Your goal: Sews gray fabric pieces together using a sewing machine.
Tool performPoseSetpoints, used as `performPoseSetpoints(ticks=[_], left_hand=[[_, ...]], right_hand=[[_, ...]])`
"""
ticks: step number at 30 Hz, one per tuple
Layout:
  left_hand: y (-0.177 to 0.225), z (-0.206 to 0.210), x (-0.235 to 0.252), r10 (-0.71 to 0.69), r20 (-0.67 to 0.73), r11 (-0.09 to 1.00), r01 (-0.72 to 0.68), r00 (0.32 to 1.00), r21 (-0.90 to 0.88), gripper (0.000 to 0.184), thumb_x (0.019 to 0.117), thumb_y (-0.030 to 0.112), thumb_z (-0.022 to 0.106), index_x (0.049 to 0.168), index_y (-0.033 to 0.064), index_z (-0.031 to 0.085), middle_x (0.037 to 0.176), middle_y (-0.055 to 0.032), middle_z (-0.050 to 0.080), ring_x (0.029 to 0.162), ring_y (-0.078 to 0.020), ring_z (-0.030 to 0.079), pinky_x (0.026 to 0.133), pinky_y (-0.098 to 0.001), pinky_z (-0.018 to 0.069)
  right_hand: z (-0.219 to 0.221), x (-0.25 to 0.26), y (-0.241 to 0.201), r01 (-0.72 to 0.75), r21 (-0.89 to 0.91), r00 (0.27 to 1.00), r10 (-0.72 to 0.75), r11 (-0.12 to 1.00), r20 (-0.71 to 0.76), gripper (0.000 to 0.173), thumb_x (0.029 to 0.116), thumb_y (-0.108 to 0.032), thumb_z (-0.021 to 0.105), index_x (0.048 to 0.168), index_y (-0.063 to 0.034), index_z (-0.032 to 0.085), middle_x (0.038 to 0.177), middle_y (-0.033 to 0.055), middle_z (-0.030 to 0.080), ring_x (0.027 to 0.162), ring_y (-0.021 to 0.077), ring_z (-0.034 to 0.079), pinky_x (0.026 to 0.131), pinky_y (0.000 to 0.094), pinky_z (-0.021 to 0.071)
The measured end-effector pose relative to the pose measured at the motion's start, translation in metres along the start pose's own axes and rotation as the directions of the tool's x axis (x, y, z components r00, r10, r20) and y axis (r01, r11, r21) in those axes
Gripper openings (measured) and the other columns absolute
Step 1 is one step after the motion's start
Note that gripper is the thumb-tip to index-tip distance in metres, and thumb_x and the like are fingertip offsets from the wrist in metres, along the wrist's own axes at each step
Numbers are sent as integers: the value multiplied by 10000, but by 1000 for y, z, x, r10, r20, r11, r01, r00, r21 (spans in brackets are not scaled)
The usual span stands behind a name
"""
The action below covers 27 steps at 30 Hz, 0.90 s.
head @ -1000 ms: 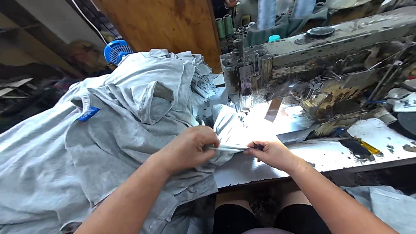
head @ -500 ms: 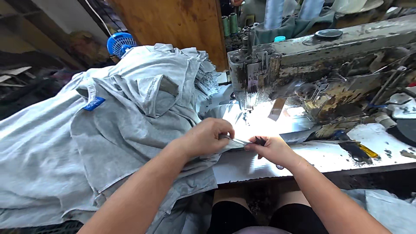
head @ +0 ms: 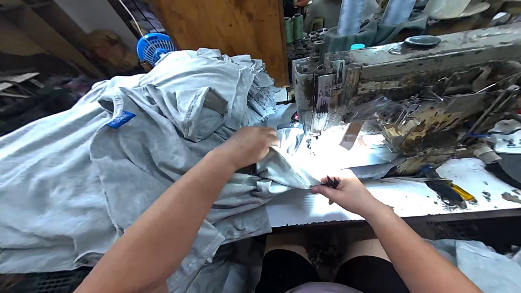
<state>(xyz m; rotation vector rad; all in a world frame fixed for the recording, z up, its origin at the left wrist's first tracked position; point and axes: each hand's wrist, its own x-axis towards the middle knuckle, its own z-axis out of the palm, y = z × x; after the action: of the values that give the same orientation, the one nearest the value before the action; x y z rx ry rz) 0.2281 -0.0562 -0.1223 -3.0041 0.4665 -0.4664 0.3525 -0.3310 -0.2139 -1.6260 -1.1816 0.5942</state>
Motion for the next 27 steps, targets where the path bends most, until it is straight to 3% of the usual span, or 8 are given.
performPoseSetpoints(ticks=[2,6,9,13,16,18,22,27], left_hand=[[6,-8,2,-115,19,973,117,993,-199,161,904,44,628,982,87,763,941,-48,739,900,-185,709,812,-417,585],[59,-37,15,-53,-70,940,26,996,-341,93,878,148,659,857,102,736,766,50,676,692,0,611,625,-192,520],[67,-37,21,160,-76,987,-162,984,-19,177,930,143,609,804,90,721,752,-31,655,731,-178,663,596,-340,527],[32,-24,20,-33,84,998,29,996,46,90,903,78,668,853,41,733,859,-123,719,879,-312,714,798,-517,553],[31,-19,18,-128,61,976,137,990,-167,97,876,28,671,929,48,750,903,-82,732,830,-199,711,767,-400,592],[57,-24,20,-41,-19,959,34,999,-282,103,866,73,657,916,80,746,840,-20,697,729,-98,643,662,-290,555],[94,-44,25,128,13,991,-128,992,23,114,929,53,625,854,69,709,783,-79,626,678,-228,644,534,-376,513],[-12,4,11,44,-126,994,-31,991,107,146,931,48,624,898,94,758,1005,-108,675,898,-288,689,720,-462,588]], right_hand=[[2,2,-1,-29,9,999,29,1000,-17,210,934,-258,731,824,-79,719,648,-83,632,545,-51,567,542,147,500],[3,1,-4,-44,83,999,47,996,-28,198,931,-229,738,803,-83,700,631,-101,620,535,-63,561,536,137,496],[5,1,-2,-6,98,999,10,995,-42,184,925,-219,737,808,-79,711,646,-92,642,538,-60,574,536,134,505],[5,8,-7,-38,92,998,43,995,-52,157,938,-221,722,895,-72,749,747,-67,713,593,-50,616,573,154,536],[1,11,-14,-107,74,994,109,992,-29,149,939,-236,729,926,-89,753,741,-79,702,593,-51,604,579,159,525],[-3,9,-15,-126,58,992,126,990,-3,165,939,-255,738,933,-91,746,726,-77,683,591,-37,598,586,175,523],[-2,0,-11,-5,65,1000,6,998,-13,158,925,-222,742,877,-72,737,689,-83,668,563,-57,597,556,137,530],[3,6,-5,-37,101,997,44,994,-64,140,922,-204,747,883,-70,738,723,-74,707,571,-44,616,551,150,536]])
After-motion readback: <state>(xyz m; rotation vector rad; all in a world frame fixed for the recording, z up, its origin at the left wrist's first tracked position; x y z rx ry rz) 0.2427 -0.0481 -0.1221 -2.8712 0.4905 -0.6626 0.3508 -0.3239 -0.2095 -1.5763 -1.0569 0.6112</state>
